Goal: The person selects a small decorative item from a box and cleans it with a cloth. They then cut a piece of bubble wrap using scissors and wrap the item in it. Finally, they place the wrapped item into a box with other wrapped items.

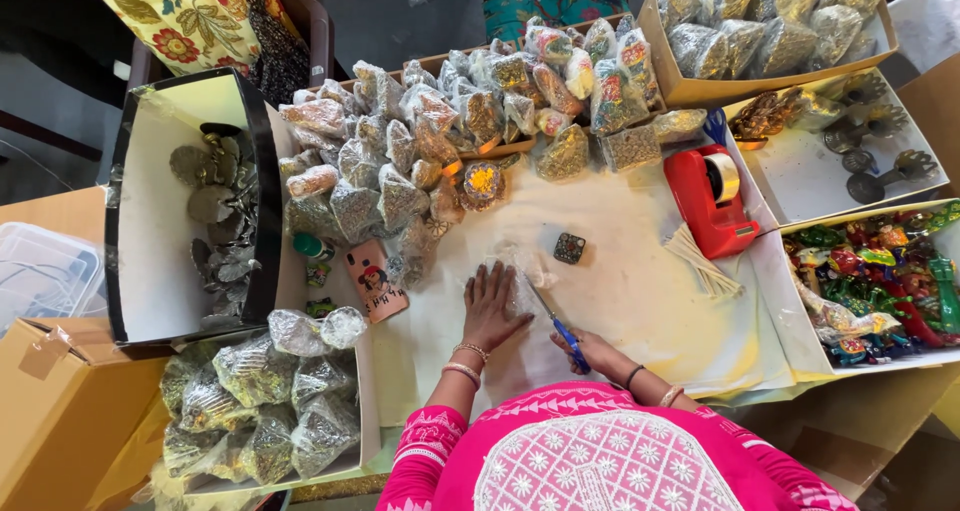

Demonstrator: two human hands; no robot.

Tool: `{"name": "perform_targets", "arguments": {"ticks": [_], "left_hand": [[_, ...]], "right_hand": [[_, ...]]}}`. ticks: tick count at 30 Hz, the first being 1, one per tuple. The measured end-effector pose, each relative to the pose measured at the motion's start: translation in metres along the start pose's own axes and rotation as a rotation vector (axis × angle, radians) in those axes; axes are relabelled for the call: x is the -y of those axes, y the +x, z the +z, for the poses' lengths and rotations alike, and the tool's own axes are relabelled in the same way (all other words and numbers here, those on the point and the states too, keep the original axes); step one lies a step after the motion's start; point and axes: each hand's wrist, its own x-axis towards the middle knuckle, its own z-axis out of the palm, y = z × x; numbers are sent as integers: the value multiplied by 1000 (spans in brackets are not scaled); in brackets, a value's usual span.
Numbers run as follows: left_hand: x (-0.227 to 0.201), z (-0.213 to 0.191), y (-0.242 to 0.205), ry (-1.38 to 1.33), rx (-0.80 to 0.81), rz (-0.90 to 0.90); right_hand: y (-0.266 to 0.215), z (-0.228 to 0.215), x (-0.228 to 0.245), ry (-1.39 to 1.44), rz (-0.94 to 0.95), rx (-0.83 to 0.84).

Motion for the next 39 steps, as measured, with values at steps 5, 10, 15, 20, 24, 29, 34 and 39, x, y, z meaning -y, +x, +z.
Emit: {"name": "perform_targets", "arguments": {"ticks": [5, 10, 15, 20, 24, 29, 34, 39], "left_hand": [[-1, -3, 1, -1, 6, -1], [-2, -3, 1, 0, 19, -6], [0, -1, 1, 7, 38, -13], [-1, -1, 1, 11, 28, -5], [-1, -4, 1, 7, 32, -12], [-2, -3, 1, 5, 31, -7], [0, -2, 1, 3, 30, -8], [1, -1, 1, -1, 17, 0]], "right_hand": [[11, -4, -11, -1, 30, -12], [-1, -4, -9, -4, 2, -12], [-3, -1, -9, 62, 27, 98], [14, -3, -9, -10, 30, 47], [16, -4, -4, 45, 22, -10], [15, -8, -1, 151, 48, 81], [30, -5, 7, 148, 91, 135], [63, -7, 20, 63, 42, 107]]}}
